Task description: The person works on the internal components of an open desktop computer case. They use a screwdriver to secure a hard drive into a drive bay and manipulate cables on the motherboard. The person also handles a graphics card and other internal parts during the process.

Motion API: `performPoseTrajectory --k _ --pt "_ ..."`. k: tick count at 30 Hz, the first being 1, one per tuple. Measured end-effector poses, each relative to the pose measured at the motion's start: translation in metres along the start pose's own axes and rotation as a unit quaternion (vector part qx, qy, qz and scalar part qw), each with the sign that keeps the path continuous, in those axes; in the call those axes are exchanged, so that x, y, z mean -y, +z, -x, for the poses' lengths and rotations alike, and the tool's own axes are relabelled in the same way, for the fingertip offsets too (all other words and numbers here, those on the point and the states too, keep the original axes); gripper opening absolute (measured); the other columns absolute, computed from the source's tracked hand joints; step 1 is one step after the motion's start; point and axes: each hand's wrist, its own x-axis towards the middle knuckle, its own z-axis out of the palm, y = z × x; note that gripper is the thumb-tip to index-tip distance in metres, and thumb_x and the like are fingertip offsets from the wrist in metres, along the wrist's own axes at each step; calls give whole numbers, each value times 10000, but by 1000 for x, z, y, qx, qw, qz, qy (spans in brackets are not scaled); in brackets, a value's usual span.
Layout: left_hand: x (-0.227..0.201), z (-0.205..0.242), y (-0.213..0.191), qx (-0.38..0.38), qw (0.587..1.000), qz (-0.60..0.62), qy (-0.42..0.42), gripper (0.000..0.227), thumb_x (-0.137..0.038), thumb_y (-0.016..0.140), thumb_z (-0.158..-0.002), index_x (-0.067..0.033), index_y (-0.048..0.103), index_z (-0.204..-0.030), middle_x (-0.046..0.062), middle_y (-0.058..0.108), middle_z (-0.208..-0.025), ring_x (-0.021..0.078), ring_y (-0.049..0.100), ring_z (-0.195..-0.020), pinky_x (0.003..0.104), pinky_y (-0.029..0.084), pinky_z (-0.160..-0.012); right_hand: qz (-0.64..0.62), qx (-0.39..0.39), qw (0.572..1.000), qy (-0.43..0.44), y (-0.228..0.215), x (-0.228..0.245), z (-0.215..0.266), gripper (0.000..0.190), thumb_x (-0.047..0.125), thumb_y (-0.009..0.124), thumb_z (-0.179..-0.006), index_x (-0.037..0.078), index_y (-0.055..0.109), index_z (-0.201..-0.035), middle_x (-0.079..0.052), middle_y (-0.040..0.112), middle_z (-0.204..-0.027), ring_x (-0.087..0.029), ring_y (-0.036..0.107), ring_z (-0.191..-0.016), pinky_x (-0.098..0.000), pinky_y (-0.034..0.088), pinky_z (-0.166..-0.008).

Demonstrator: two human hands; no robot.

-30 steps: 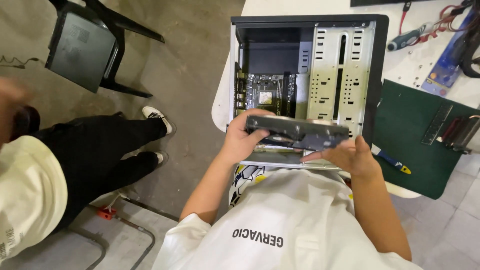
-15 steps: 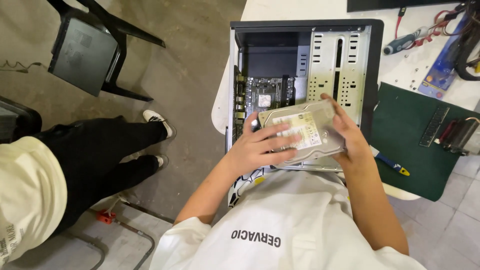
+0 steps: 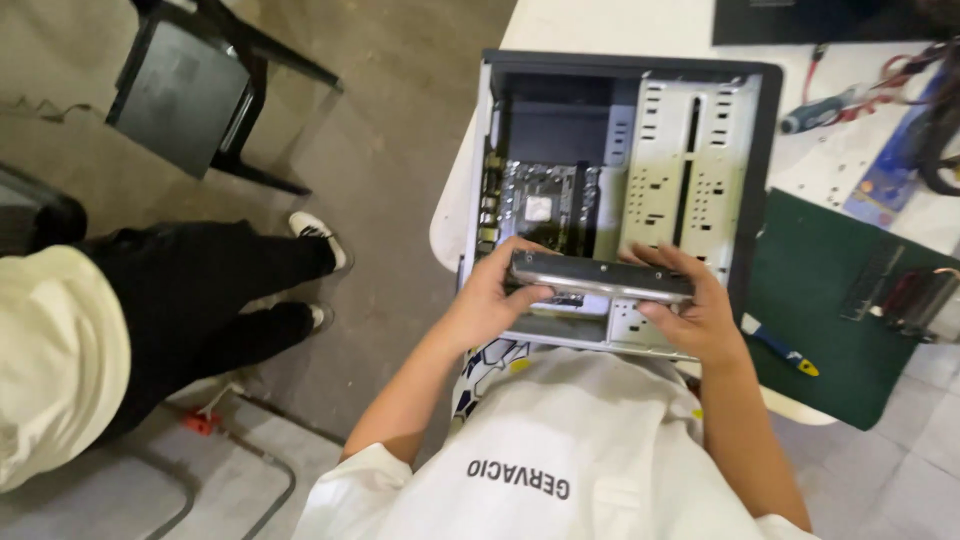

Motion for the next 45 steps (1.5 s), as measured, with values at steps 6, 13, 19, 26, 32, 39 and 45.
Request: performPoseTrajectory --k 6,13,19,26,32,39,45 --pt "-15 9 -30 0 990 -109 90 365 -89 853 -820 -139 741 -1164 82 766 -1129 299 715 -1136 460 435 -1142 264 46 962 54 40 34 -33 387 102 806 -853 3 676 -1204 -176 735 -1205 -356 692 -1191 -497 494 -1072" --pt "-15 13 -42 103 927 -347 94 448 -30 763 -842 -98 662 -1274 161 733 -1130 393 709 -1045 514 583 -876 336 122 934 6 31 1 -31 401 160 776 -888 67 688 -1268 -142 672 -1269 -349 657 -1210 -478 502 -1039" --pt "8 12 -35 172 850 -495 44 540 -103 745 -830 -192 596 -1342 71 702 -1193 342 731 -978 467 608 -770 365 160 917 5 37 -17 -26 427 92 723 -879 89 673 -1303 -134 605 -1308 -365 599 -1269 -494 481 -1081" --pt "45 23 -21 144 824 -546 53 444 -111 648 -916 -254 591 -1333 17 692 -1224 278 728 -1023 408 575 -940 491 61 869 4 9 40 -25 646 228 800 -872 38 582 -1450 -265 551 -1389 -458 477 -1391 -531 384 -1167" --pt "43 14 4 140 857 -495 25 612 133 534 -690 -115 610 -1244 127 687 -1244 393 661 -810 507 564 -568 503 -91 851 119 -49 85 10 566 187 630 -1042 -73 447 -1511 -289 446 -1442 -429 421 -1376 -542 356 -1155" --pt "50 14 6 160 863 -479 -3 592 112 532 -701 -98 601 -1251 134 676 -1219 397 651 -783 522 552 -571 505 -109 836 184 -73 68 53 686 439 482 -1077 -104 455 -1495 -309 473 -1428 -430 450 -1350 -545 375 -1109" --pt "55 0 5 197 863 -463 -49 399 36 600 -875 -116 606 -1244 180 674 -1186 456 713 -931 503 602 -792 375 -143 896 188 -56 29 64 661 337 510 -1099 -73 271 -1560 -348 374 -1394 -574 463 -1286 -656 388 -1082"
